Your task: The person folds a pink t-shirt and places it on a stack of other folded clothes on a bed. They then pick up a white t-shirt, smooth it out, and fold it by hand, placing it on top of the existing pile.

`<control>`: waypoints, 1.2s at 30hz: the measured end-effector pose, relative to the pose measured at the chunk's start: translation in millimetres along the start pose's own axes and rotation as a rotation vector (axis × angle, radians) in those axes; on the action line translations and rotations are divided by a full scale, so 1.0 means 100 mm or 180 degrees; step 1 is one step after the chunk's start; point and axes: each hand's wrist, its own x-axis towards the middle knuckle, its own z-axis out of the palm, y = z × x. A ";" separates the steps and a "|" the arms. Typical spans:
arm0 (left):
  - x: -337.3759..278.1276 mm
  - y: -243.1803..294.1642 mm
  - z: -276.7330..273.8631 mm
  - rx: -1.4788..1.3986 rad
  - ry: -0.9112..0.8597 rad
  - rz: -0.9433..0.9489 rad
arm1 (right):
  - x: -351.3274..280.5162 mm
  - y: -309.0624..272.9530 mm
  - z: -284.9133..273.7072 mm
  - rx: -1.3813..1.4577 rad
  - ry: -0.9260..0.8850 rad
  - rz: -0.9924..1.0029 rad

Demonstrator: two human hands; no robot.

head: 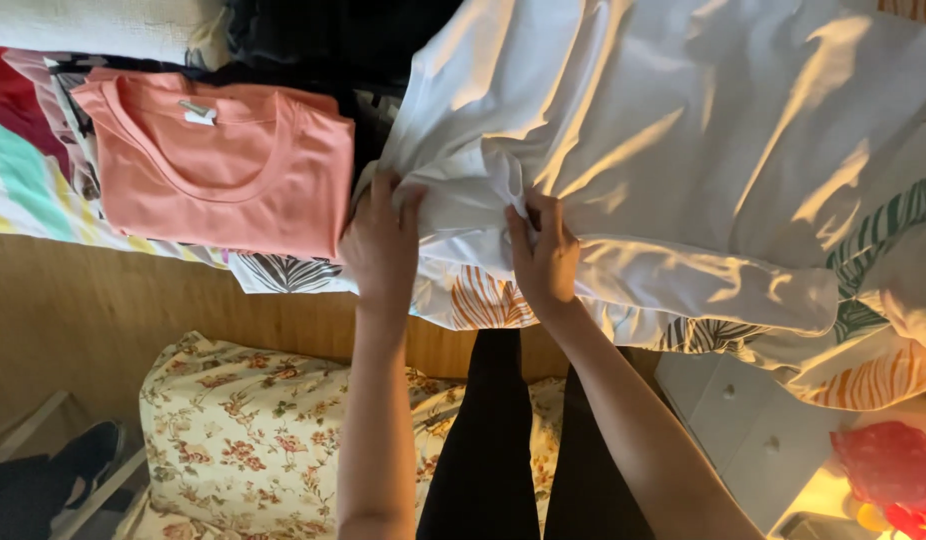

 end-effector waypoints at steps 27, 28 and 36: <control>-0.13 -0.21 0.44 0.0058 0.0955 0.0279 | 0.12 0.87 -1.08 -0.1695 -0.1107 -0.0525; -0.13 -0.25 0.47 0.0046 0.0956 0.0295 | 0.13 0.93 -1.14 -0.1704 -0.1090 -0.0518; -0.16 -0.29 0.52 0.0165 0.0767 0.0257 | 0.35 0.67 -1.61 -0.1551 -0.1591 -0.0473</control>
